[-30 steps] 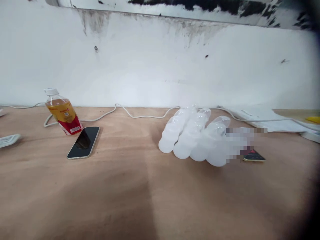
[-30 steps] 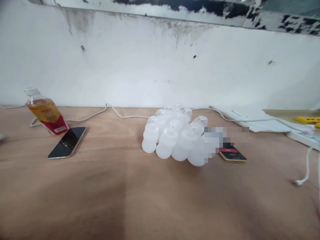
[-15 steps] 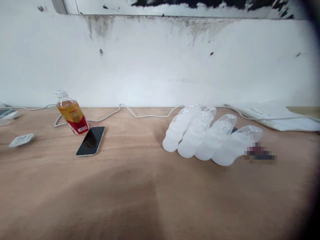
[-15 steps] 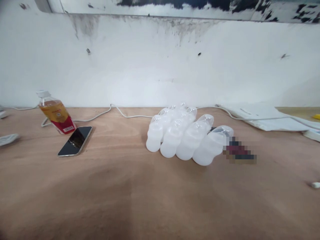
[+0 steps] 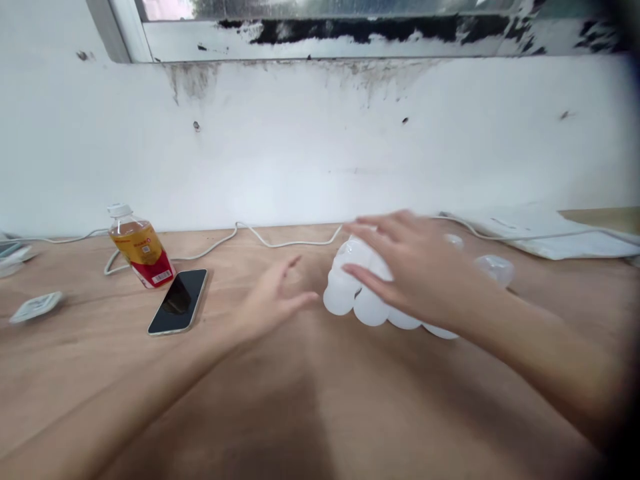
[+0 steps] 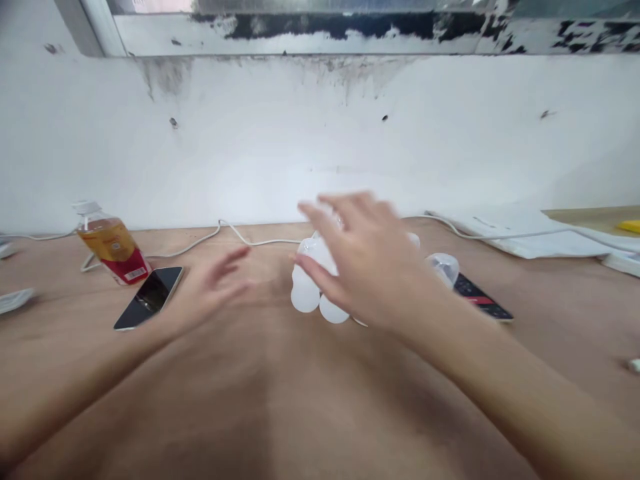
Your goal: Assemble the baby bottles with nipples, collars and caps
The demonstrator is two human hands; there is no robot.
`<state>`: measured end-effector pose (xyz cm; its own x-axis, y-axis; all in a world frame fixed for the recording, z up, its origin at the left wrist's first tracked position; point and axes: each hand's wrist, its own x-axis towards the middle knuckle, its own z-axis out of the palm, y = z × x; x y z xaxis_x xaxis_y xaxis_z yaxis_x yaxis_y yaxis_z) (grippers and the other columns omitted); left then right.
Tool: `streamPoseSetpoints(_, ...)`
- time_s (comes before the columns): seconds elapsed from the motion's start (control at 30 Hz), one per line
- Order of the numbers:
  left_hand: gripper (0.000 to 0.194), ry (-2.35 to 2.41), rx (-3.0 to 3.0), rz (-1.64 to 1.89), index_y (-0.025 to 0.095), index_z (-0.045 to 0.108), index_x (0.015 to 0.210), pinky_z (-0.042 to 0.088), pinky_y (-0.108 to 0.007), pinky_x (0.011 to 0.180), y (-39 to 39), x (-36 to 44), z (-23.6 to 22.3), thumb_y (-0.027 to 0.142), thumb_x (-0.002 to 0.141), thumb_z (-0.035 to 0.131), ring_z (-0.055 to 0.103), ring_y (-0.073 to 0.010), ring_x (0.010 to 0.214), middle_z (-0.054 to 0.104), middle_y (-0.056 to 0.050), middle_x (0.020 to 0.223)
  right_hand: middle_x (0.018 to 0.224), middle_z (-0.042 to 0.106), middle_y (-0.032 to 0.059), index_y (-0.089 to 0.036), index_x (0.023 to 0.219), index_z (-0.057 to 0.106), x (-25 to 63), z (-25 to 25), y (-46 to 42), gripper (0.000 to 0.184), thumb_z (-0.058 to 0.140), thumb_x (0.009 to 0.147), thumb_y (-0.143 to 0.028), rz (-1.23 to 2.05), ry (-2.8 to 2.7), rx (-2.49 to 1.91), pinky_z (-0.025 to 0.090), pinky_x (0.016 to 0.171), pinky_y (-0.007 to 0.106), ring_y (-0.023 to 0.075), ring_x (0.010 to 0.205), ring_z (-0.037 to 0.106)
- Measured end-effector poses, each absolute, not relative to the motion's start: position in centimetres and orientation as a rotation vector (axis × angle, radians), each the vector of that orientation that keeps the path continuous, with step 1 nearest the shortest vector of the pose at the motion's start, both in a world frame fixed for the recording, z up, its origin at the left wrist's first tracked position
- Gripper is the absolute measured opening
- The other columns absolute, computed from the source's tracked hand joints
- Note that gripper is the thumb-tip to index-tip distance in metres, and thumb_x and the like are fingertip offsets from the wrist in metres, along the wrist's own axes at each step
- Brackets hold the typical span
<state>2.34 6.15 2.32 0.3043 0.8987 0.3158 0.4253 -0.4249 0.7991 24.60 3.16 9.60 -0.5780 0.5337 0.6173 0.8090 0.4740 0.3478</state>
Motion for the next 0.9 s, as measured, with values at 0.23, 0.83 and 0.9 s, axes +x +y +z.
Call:
streamPoseSetpoints(0.23, 0.038, 0.946, 2.048, 1.031, 0.016, 0.045, 0.104, 0.044, -0.034, 0.080, 7.1, 8.1, 0.7, 0.026, 0.070, 0.059, 0.054, -0.0210, 0.095, 0.057, -0.008, 0.103, 0.085, 0.053, 0.0097, -0.015, 0.095, 0.054, 21.8, 6.9, 5.2, 0.023, 0.053, 0.077, -0.030, -0.673, -2.512, -1.229, 0.042, 0.064, 0.032, 0.0206, 0.073, 0.052)
streamPoseSetpoints(0.83, 0.027, 1.410, 1.853, 1.244, 0.020, 0.046, 0.090, 0.043, -0.027, 0.057, 4.2, -3.5, 0.3, 0.041, 0.075, 0.052, 0.054, -0.0150, 0.059, 0.054, 0.002, 0.067, 0.103, 0.054, 0.0054, -0.016, 0.105, 0.048, 18.7, 10.0, 8.4, 0.029, 0.048, 0.080, -0.030, -0.036, -2.267, -1.112, 0.041, 0.071, 0.029, 0.0156, 0.084, 0.054)
streamPoseSetpoints(0.9, 0.029, 1.482, 1.824, 1.442, 0.021, 0.045, 0.086, 0.044, -0.028, 0.061, 5.0, -4.4, -0.7, 0.040, 0.070, 0.059, 0.054, -0.0159, 0.064, 0.055, 0.001, 0.072, 0.107, 0.052, 0.0081, -0.016, 0.107, 0.048, 18.4, 9.3, 9.6, 0.031, 0.051, 0.078, -0.024, -0.201, -2.305, -1.356, 0.042, 0.074, 0.032, 0.0181, 0.085, 0.055)
